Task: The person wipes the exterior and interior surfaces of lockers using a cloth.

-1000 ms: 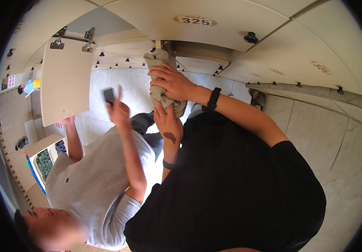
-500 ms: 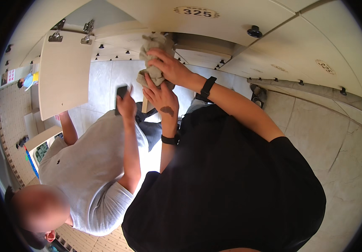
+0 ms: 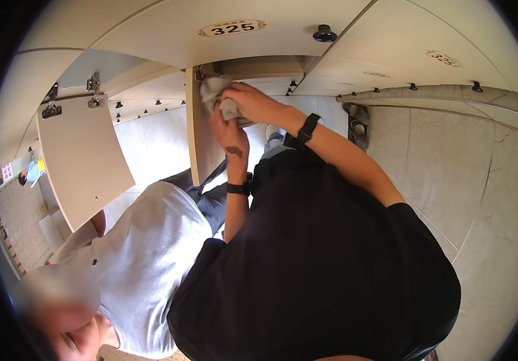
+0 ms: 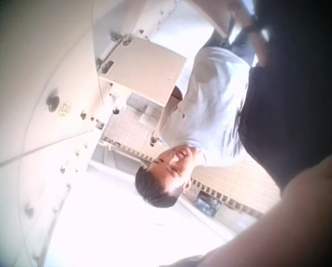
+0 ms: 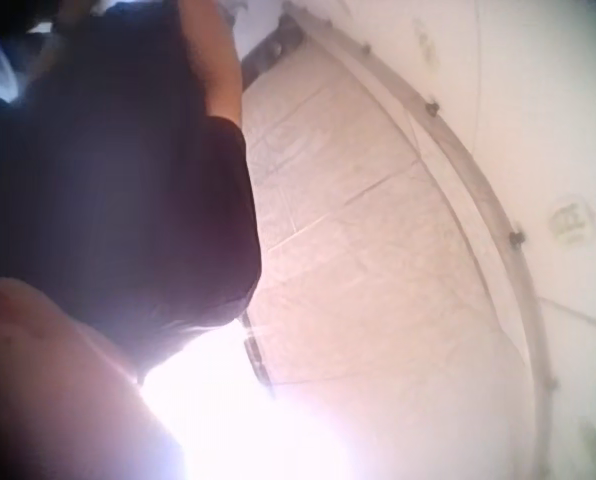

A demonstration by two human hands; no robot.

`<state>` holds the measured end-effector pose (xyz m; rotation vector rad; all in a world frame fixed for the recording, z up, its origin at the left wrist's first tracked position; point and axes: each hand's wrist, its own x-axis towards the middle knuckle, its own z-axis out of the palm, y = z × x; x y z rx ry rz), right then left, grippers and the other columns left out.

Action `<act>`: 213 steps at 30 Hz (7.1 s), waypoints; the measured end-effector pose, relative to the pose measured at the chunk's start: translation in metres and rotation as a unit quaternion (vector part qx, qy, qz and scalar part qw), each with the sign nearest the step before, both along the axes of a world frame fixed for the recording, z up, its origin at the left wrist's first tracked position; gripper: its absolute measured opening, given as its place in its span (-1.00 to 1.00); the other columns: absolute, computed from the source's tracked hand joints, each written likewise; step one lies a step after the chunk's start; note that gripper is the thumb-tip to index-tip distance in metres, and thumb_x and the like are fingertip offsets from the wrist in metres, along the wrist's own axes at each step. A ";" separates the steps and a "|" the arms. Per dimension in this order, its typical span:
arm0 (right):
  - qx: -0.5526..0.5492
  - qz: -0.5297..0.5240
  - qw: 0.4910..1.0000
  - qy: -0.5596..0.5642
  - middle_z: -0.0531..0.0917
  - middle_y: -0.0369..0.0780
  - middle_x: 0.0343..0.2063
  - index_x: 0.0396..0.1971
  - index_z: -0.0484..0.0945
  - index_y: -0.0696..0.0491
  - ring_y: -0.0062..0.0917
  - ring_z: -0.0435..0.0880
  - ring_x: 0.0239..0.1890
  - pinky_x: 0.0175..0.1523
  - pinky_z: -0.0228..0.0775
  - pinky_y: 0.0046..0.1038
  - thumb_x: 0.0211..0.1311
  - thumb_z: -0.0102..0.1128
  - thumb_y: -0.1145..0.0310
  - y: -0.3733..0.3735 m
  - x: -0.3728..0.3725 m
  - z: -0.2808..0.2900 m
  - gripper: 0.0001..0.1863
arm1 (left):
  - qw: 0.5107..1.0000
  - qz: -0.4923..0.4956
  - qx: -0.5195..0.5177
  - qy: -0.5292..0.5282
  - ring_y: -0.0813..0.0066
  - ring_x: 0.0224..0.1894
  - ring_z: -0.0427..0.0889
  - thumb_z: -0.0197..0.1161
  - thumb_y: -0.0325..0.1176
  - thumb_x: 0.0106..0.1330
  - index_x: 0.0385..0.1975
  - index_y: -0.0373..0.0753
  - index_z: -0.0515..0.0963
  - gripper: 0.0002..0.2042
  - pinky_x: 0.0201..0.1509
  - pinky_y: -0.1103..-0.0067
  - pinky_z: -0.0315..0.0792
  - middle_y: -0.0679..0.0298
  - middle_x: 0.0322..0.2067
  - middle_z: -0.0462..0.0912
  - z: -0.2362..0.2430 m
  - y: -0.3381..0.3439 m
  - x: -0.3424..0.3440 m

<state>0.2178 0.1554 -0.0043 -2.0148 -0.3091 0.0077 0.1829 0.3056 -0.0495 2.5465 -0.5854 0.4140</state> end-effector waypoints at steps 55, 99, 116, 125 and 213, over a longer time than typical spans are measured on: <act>-0.211 -0.125 0.966 0.083 0.32 0.07 0.18 -0.11 0.50 0.07 -0.05 0.35 0.23 0.23 0.35 -0.21 -0.07 0.08 0.63 -0.009 0.025 -0.128 -0.58 | 0.977 -0.114 -0.163 0.071 -0.19 0.01 0.44 0.24 -0.48 0.04 0.08 -0.32 0.41 -0.49 0.11 0.17 0.34 -0.17 -0.09 0.51 -0.140 -0.048 0.134; -0.197 0.082 0.951 -0.224 0.44 -0.06 0.10 0.00 0.47 0.05 -0.22 0.36 0.24 0.33 0.16 -0.19 -0.10 0.30 0.37 0.080 -0.003 0.052 -0.46 | 0.887 0.082 -0.069 0.450 -0.03 0.01 0.53 0.04 -0.40 0.32 0.19 -0.34 0.33 -0.57 -0.05 0.29 0.43 -0.05 -0.07 0.60 0.078 0.158 -0.042; -0.025 0.163 0.970 -0.178 0.59 -0.24 -0.30 -0.52 0.53 0.06 -0.35 0.53 -0.02 0.20 0.29 -0.28 -0.31 0.21 0.44 0.025 -0.049 0.057 -0.80 | 0.770 -0.216 -0.205 0.564 0.38 0.16 0.46 0.24 -0.41 0.28 0.19 -0.25 0.35 -0.54 0.20 0.45 0.38 0.15 0.13 0.48 0.037 0.089 -0.027; 0.014 -0.017 0.991 -0.134 0.64 -0.17 -0.19 -0.53 0.48 0.10 -0.26 0.53 0.00 0.13 0.38 -0.25 -0.36 0.01 0.61 -0.041 -0.076 0.051 -0.76 | 0.701 -0.391 -0.060 0.593 0.27 0.08 0.56 0.25 -0.45 0.22 0.08 -0.26 0.48 -0.61 0.13 0.44 0.43 0.10 -0.01 0.61 0.025 0.020 0.019; -0.253 -0.258 0.850 -0.382 0.51 -0.10 0.07 -0.13 0.64 -0.01 -0.01 0.28 0.27 0.36 0.06 -0.04 -0.31 0.20 0.71 0.018 0.027 0.099 -0.43 | 0.873 -0.118 -0.445 0.163 0.22 -0.08 0.62 0.06 -0.59 0.20 -0.07 -0.34 0.54 -0.70 0.05 0.43 0.44 0.07 -0.18 0.67 0.077 0.071 0.152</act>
